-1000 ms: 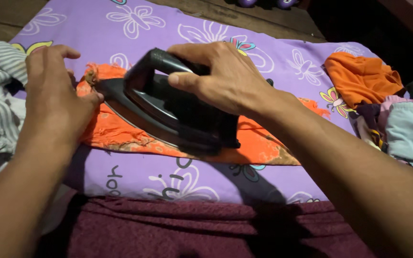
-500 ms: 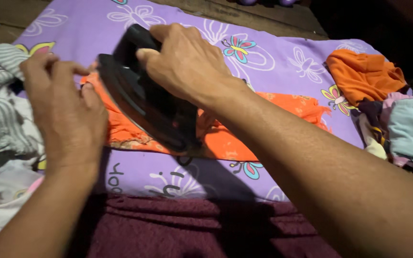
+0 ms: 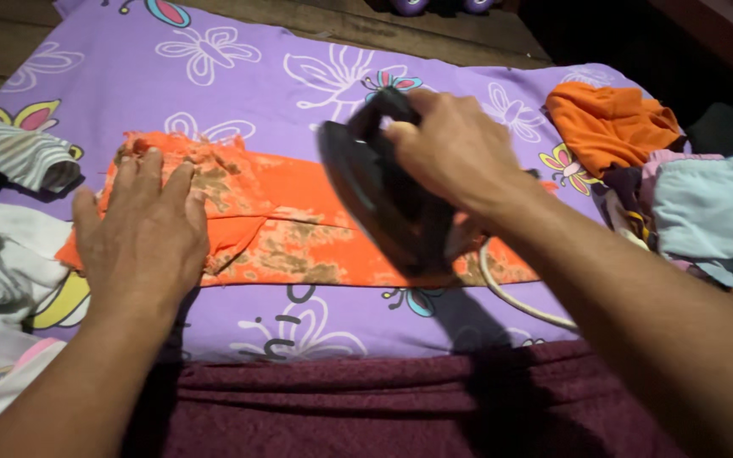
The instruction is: The person irons an orange patterned cloth and a striped tank top on a purple bedsheet. They smooth the fabric with their hands, use a black iron to press the items, fold them, and place them aside.
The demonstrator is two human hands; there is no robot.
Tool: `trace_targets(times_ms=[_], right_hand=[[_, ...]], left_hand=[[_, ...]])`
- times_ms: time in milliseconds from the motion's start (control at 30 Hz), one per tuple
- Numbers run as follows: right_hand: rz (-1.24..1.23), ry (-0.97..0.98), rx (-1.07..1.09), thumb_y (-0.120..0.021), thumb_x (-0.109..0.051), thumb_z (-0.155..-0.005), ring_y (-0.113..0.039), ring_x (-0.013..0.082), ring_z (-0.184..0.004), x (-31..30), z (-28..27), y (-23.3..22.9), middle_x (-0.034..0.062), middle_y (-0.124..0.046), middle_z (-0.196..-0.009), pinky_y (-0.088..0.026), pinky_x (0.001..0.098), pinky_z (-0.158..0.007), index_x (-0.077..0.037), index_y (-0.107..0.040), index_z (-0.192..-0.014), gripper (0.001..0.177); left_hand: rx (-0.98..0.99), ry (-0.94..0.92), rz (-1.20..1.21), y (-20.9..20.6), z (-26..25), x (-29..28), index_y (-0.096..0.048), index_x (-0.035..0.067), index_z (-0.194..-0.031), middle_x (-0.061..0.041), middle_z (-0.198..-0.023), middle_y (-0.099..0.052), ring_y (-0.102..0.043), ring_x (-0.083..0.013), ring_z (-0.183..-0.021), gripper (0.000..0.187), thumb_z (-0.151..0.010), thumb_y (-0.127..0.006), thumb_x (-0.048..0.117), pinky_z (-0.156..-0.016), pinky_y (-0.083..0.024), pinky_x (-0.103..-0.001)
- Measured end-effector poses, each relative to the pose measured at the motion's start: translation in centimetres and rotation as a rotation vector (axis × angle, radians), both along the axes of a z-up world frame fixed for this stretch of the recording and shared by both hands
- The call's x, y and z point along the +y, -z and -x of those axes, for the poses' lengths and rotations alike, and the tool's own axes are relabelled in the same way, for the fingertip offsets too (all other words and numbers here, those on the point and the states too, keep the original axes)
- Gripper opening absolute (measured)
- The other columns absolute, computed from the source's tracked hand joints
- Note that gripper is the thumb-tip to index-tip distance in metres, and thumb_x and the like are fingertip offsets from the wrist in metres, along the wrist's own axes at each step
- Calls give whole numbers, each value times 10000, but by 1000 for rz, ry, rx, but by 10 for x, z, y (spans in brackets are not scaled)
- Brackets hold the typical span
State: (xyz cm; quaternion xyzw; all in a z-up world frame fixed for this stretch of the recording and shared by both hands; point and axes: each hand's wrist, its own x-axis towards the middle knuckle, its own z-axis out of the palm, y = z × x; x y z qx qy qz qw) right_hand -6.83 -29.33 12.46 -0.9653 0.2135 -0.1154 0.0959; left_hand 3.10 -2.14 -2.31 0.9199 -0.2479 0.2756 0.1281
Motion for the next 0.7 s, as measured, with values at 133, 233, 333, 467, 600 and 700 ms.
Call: trace_targets(times_ms=[133, 233, 333, 467, 600, 700], right_hand=[[53, 113, 27, -625, -417, -932, -672, 451, -1043, -56, 29, 7, 247, -717, -1089, -503, 555, -907, -152, -691, -1281, 443], [92, 172, 4, -646, -420, -923, -683, 441, -1001, -93, 48, 9, 243, -716, -1061, -503, 548, -874, -128, -689, -1287, 468], [30, 232, 31, -660, -416, -928, -700, 353, -887, -119, 61, 9, 195, -726, -927, -496, 499, -798, -143, -719, -1271, 443], [-289, 130, 7, -686, -327, -930, -589, 217, -671, -141, 74, 5, 100, -624, -762, -453, 394, -630, -69, -764, -1205, 385], [-437, -139, 28, -731, -300, -848, -517, 126, -627, -143, 77, 2, 17, -589, -710, -416, 306, -587, -171, -727, -1328, 497], [-433, -278, 91, -742, -316, -823, -538, 119, -653, -117, 58, -2, 8, -628, -743, -438, 312, -597, -176, -724, -1333, 529]], left_hand=[[-2, -10, -12, 0, 0, -1, -624, 121, -1433, -144, -1564, -521, -435, -279, -1471, 445, -1047, -507, 310, -1117, -264, -656], [20, -19, -15, 0, 0, -1, -615, 132, -1446, -143, -1564, -514, -434, -283, -1458, 459, -1042, -502, 319, -1113, -252, -665], [22, -24, -23, 1, -2, -1, -609, 132, -1454, -141, -1576, -504, -429, -286, -1465, 462, -1049, -495, 321, -1117, -247, -668], [21, -33, -20, 5, -2, -2, -605, 131, -1463, -143, -1594, -493, -419, -286, -1481, 469, -1049, -486, 315, -1118, -241, -666], [37, -30, -19, 5, -1, -3, -597, 130, -1485, -138, -1613, -492, -410, -279, -1516, 477, -1059, -481, 312, -1146, -224, -662], [44, -19, 23, 8, -2, -2, -594, 126, -1481, -147, -1604, -484, -404, -288, -1495, 477, -1057, -480, 312, -1158, -202, -653]])
